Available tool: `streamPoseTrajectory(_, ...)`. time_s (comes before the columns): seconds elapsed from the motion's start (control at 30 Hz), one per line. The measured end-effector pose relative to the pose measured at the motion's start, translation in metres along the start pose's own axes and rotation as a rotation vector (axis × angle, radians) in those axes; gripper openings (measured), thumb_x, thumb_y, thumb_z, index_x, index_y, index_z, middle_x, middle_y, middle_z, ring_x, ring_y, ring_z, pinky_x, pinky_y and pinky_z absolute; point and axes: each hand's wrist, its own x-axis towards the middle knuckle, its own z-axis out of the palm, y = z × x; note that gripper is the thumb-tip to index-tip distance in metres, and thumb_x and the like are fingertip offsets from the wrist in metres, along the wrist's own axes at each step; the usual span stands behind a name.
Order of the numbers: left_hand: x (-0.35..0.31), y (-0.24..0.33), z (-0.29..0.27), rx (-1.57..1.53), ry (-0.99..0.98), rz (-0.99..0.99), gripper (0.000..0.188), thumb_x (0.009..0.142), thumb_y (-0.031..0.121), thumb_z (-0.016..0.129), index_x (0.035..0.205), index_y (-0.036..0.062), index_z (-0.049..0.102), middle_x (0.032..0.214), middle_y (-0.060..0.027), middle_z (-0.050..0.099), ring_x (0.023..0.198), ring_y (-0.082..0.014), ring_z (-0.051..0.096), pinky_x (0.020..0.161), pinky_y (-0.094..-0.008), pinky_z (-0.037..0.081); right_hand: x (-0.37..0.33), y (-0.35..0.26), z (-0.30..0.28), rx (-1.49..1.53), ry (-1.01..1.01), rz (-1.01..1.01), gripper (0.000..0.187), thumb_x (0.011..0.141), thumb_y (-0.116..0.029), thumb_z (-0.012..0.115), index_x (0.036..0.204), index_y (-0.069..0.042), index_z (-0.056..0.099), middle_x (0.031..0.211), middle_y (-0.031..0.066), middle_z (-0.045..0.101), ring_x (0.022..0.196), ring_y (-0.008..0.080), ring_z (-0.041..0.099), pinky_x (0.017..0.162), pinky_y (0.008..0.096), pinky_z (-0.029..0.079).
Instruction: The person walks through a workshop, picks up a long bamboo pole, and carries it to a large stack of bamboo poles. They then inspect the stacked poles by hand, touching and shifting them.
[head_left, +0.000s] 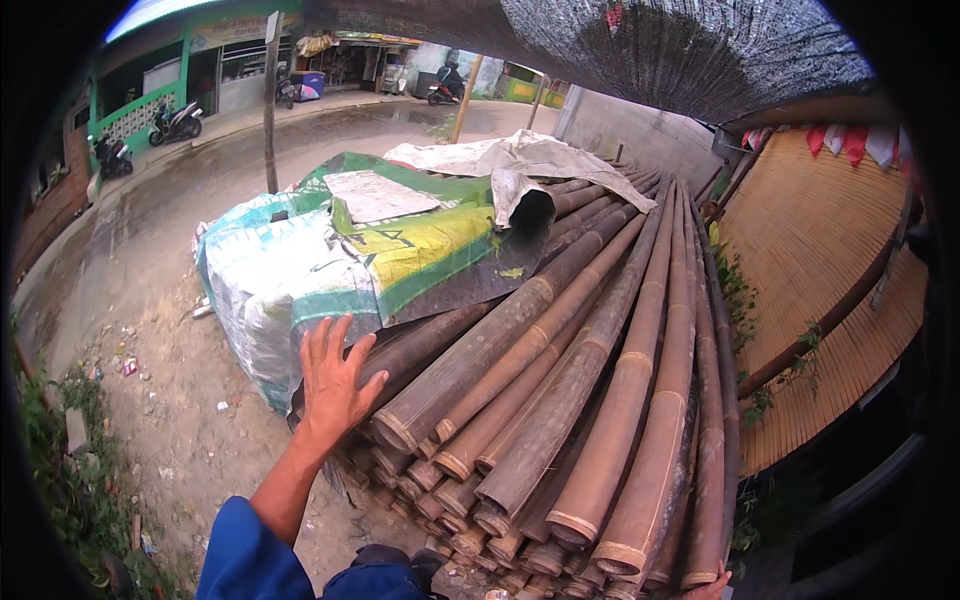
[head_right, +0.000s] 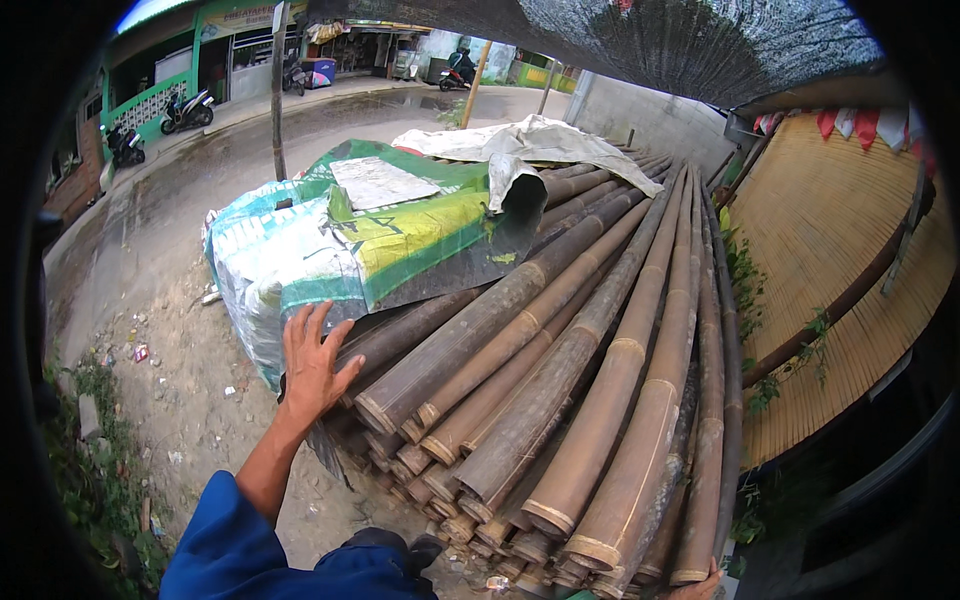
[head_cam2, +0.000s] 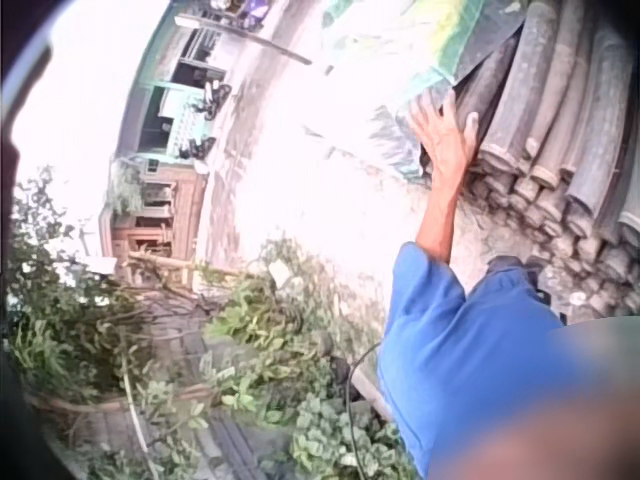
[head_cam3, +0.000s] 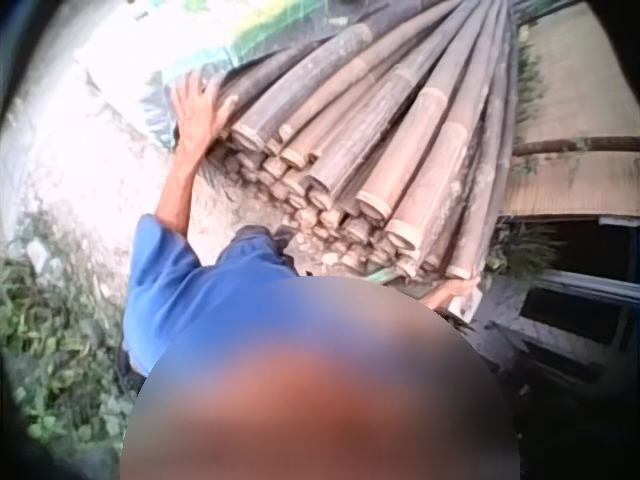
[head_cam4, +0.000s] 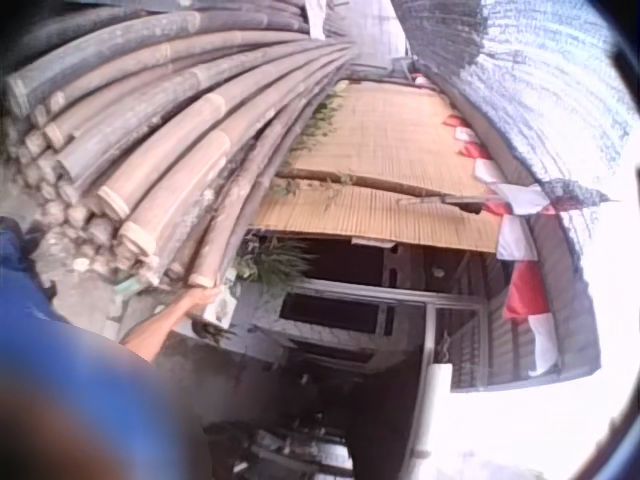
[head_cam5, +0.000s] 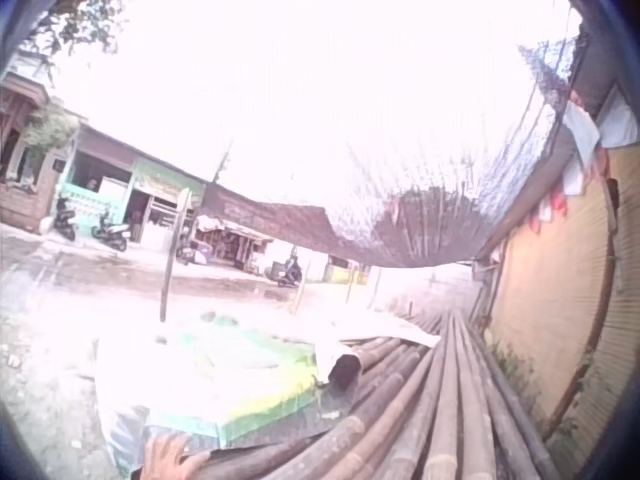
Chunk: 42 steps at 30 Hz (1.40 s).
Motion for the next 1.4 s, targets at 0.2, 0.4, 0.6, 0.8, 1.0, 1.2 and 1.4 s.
streamPoseTrajectory(0.2, 0.009, -0.08, 0.006, 0.149, -0.178, 0.102, 0.069, 0.076, 0.031, 0.081, 0.139, 0.0199, 0.057, 0.157, -0.0149, 0.032, 0.147, -0.0428, 0.022, 0.118, -0.063, 0.018, -0.045, 0.004, -0.02, -0.097, 0.225, 0.088, 0.061, 0.101, -0.05, 0.055, 0.135, 0.001, 0.06, 0.122, 0.0185, 0.064, 0.107, 0.0282, 0.064, 0.082, 0.0403, 0.057)
streamPoseTrajectory(0.4, 0.025, -0.104, 0.026, 0.162, -0.169, 0.195, 0.056, 0.082, 0.021, 0.074, 0.136, 0.0217, 0.06, 0.153, -0.0119, 0.04, 0.141, -0.0435, 0.031, 0.11, -0.0585, 0.034, -0.216, 0.07, -0.141, -0.053, 0.092, 0.53, 0.045, 0.101, -0.027, 0.058, 0.134, 0.003, 0.057, 0.124, 0.0205, 0.065, 0.097, 0.0397, 0.067, 0.078, 0.0489, 0.059)
streamPoseTrajectory(0.6, 0.073, -0.129, 0.012, -0.124, -0.138, 0.029, 0.027, 0.094, 0.023, 0.063, 0.119, 0.0145, 0.068, 0.109, -0.0153, 0.072, 0.103, -0.0382, 0.065, 0.083, -0.0457, 0.053, -0.44, 0.114, -0.245, -0.357, -0.002, 1.116, 0.054, 0.103, -0.039, 0.051, 0.142, -0.002, 0.05, 0.119, 0.0225, 0.064, 0.097, 0.0379, 0.067, 0.079, 0.0479, 0.06)
streamPoseTrajectory(0.8, 0.141, -0.229, 0.009, -1.022, -0.035, -0.621, 0.038, 0.104, 0.029, 0.049, 0.117, -0.0022, 0.066, 0.099, -0.0122, 0.072, 0.091, -0.0254, 0.069, 0.08, -0.0402, 0.054, -0.542, 0.1, -0.177, -0.531, -0.352, 1.275, 0.052, 0.103, -0.038, 0.052, 0.141, -0.002, 0.052, 0.114, 0.0211, 0.065, 0.096, 0.0353, 0.067, 0.078, 0.0458, 0.059)
streamPoseTrajectory(1.0, 0.185, -0.377, 0.006, -1.516, 0.265, -0.946, 0.042, 0.104, 0.032, 0.05, 0.122, -0.0044, 0.063, 0.111, -0.0154, 0.071, 0.096, -0.0267, 0.071, 0.086, -0.039, 0.057, -0.575, 0.11, -0.077, -0.585, -0.693, 1.205, 0.051, 0.103, -0.037, 0.052, 0.14, -0.002, 0.054, 0.109, 0.0197, 0.067, 0.095, 0.0328, 0.067, 0.076, 0.0438, 0.059)
streamPoseTrajectory(1.2, 0.222, -0.525, 0.028, -1.59, 0.327, -0.987, 0.045, 0.104, 0.032, 0.047, 0.126, -0.0054, 0.059, 0.116, -0.0152, 0.069, 0.102, -0.0278, 0.068, 0.091, -0.0405, 0.055, -0.578, 0.102, 0.046, -0.51, -0.916, 0.924, 0.049, 0.103, -0.036, 0.053, 0.139, -0.002, 0.055, 0.105, 0.0183, 0.069, 0.094, 0.0302, 0.068, 0.075, 0.0418, 0.058)
streamPoseTrajectory(1.4, 0.189, -0.608, 0.083, -0.485, 0.037, -0.94, 0.051, 0.099, 0.034, 0.051, 0.133, -0.0041, 0.054, 0.121, -0.0231, 0.064, 0.109, -0.0362, 0.062, 0.097, -0.0423, 0.047, -0.568, -0.011, 0.194, -0.536, -0.868, 0.46, 0.043, 0.102, -0.03, 0.058, 0.134, -0.002, 0.06, 0.099, 0.0128, 0.072, 0.087, 0.0182, 0.067, 0.075, 0.0335, 0.055)
